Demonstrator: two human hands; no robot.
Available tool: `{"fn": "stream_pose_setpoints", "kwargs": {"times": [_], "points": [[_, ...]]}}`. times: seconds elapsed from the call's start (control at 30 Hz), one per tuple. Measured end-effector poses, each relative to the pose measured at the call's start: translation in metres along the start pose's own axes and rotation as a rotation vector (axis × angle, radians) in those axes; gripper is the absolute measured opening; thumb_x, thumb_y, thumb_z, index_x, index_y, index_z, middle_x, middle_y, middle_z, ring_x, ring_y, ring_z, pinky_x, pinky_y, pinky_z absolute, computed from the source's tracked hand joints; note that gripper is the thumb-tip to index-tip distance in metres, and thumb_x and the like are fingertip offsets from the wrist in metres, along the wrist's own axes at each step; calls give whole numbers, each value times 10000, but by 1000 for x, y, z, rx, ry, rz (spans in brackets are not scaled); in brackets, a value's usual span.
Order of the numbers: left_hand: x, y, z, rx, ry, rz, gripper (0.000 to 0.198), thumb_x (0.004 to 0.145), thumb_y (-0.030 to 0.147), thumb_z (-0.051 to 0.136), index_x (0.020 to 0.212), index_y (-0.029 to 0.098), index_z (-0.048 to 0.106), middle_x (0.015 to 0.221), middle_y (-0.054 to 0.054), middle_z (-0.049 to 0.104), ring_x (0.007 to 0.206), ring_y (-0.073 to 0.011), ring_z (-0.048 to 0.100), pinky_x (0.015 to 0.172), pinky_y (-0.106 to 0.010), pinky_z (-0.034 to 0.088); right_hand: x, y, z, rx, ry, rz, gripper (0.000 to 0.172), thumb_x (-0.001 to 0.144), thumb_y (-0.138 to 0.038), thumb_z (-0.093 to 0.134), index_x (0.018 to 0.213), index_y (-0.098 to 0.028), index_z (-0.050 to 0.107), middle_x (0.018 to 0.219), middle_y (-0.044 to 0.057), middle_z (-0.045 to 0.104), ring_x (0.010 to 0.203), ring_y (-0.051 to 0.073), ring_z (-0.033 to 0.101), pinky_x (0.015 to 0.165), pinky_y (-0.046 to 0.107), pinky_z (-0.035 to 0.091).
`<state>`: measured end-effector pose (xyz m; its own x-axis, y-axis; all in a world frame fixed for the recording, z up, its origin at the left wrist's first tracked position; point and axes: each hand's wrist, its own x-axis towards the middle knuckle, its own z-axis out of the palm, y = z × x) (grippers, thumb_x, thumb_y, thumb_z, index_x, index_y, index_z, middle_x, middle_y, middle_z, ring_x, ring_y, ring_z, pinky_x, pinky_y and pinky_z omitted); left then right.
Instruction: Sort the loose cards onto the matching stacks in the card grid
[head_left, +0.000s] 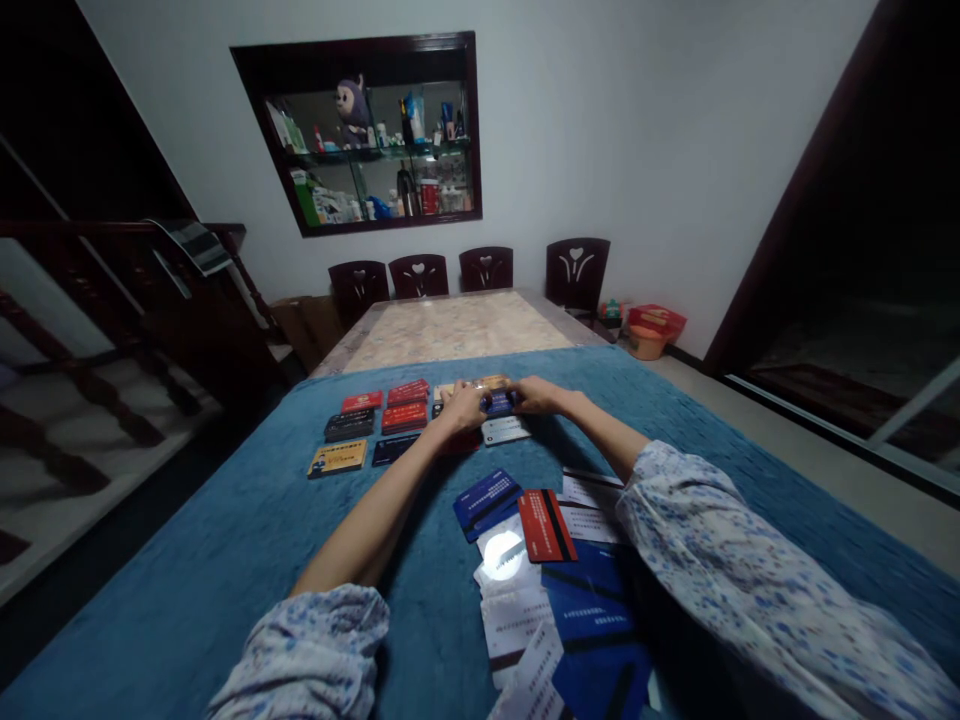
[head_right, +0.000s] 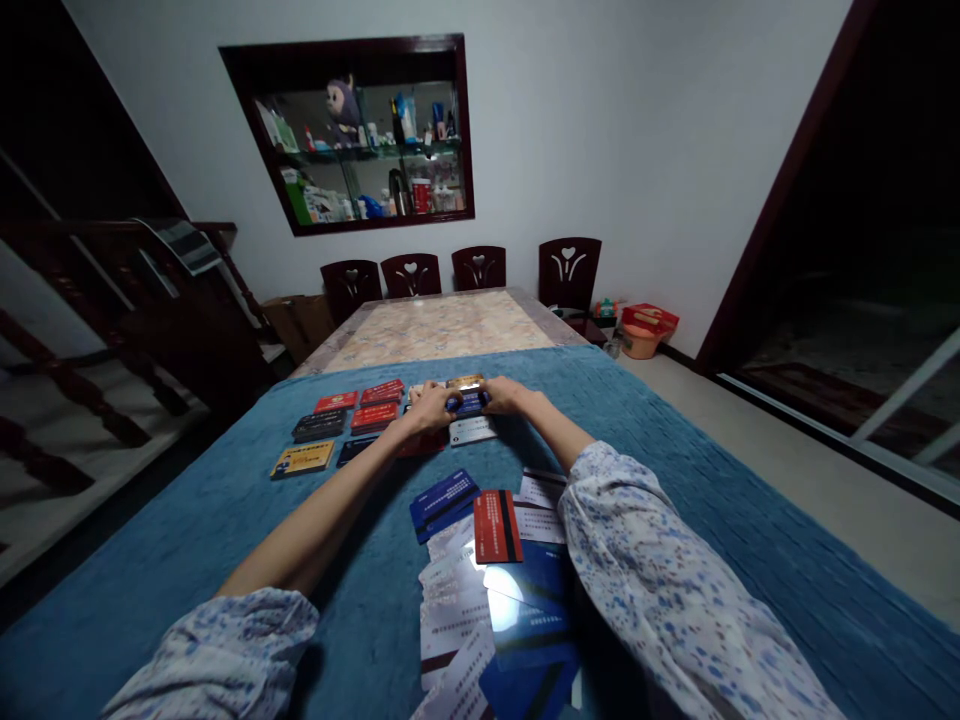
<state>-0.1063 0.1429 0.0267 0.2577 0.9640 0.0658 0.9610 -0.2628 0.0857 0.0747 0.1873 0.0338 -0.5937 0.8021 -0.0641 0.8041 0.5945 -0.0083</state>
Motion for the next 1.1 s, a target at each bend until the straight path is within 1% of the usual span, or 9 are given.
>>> {"fn": "stream_pose_setpoints", "kwargs": {"times": [0.1, 0.27, 0.37, 0.47, 0.6, 0.77, 0.93, 1.1], "points": [[-1, 1, -1, 0, -8, -1, 407, 806, 155, 586, 1192, 260, 656, 1232, -120, 652, 1257, -375, 432, 983, -597, 361, -1, 0, 1, 2, 11, -1, 339, 851, -276, 621, 1169, -173, 681, 1084, 102, 742, 973, 227, 687, 706, 219, 448], [-2, 3, -2, 9, -12, -2, 426, 794, 137, 582, 1195, 263, 651, 1248, -111, 648, 1269, -375, 421, 980, -582, 365, -4, 0, 2, 0, 25, -12, 350, 859, -269, 617, 1197, -194, 668, 1090, 94, 740, 989, 223, 681, 736, 220, 448], [-4, 2, -2, 17, 12, 9, 413, 800, 145, 573, 1191, 256, 652, 1265, -113, 631, 1291, -364, 395, 989, -566, 355, -8, 1, 1, 1, 18, -19, 350, 866, -289, 605, 1199, -200, 668, 1082, 89, 740, 970, 218, 683, 728, 222, 450], [-11, 0, -1, 14, 62, 23, 383, 815, 163, 570, 1181, 236, 658, 1277, -122, 613, 1306, -350, 371, 1008, -561, 332, -13, 2, -3, -6, 21, -10, 400, 865, -290, 598, 1251, -193, 642, 1112, 98, 730, 990, 229, 675, 726, 234, 449], [-31, -2, 0, -27, 142, 55, 279, 845, 160, 544, 1064, 231, 701, 1231, -109, 629, 1267, -320, 388, 996, -541, 321, -26, 1, -7, -4, 58, -23, 401, 866, -264, 580, 1257, -202, 646, 1118, 86, 727, 1011, 224, 660, 739, 236, 438], [-61, -3, 1, -92, 227, 73, 209, 870, 144, 524, 898, 212, 719, 1089, -89, 668, 1179, -286, 419, 937, -475, 328, -48, -6, -5, 11, 123, -67, 318, 848, -181, 556, 1121, -210, 718, 1031, 67, 745, 961, 207, 649, 764, 238, 416], [-91, 1, 4, -132, 290, 92, 204, 891, 147, 527, 873, 202, 723, 1049, -84, 674, 1145, -272, 428, 935, -470, 312, -68, -18, 2, 54, 208, -86, 288, 850, -164, 547, 1054, -205, 745, 1047, 74, 730, 970, 208, 607, 775, 244, 395], [-121, 3, 9, -119, 303, 119, 224, 897, 122, 517, 906, 203, 725, 1009, -85, 692, 1171, -281, 435, 945, -478, 300, -89, -33, 6, 117, 249, -147, 243, 865, -159, 538, 970, -188, 755, 985, 69, 723, 894, 197, 581, 786, 261, 380]]}}
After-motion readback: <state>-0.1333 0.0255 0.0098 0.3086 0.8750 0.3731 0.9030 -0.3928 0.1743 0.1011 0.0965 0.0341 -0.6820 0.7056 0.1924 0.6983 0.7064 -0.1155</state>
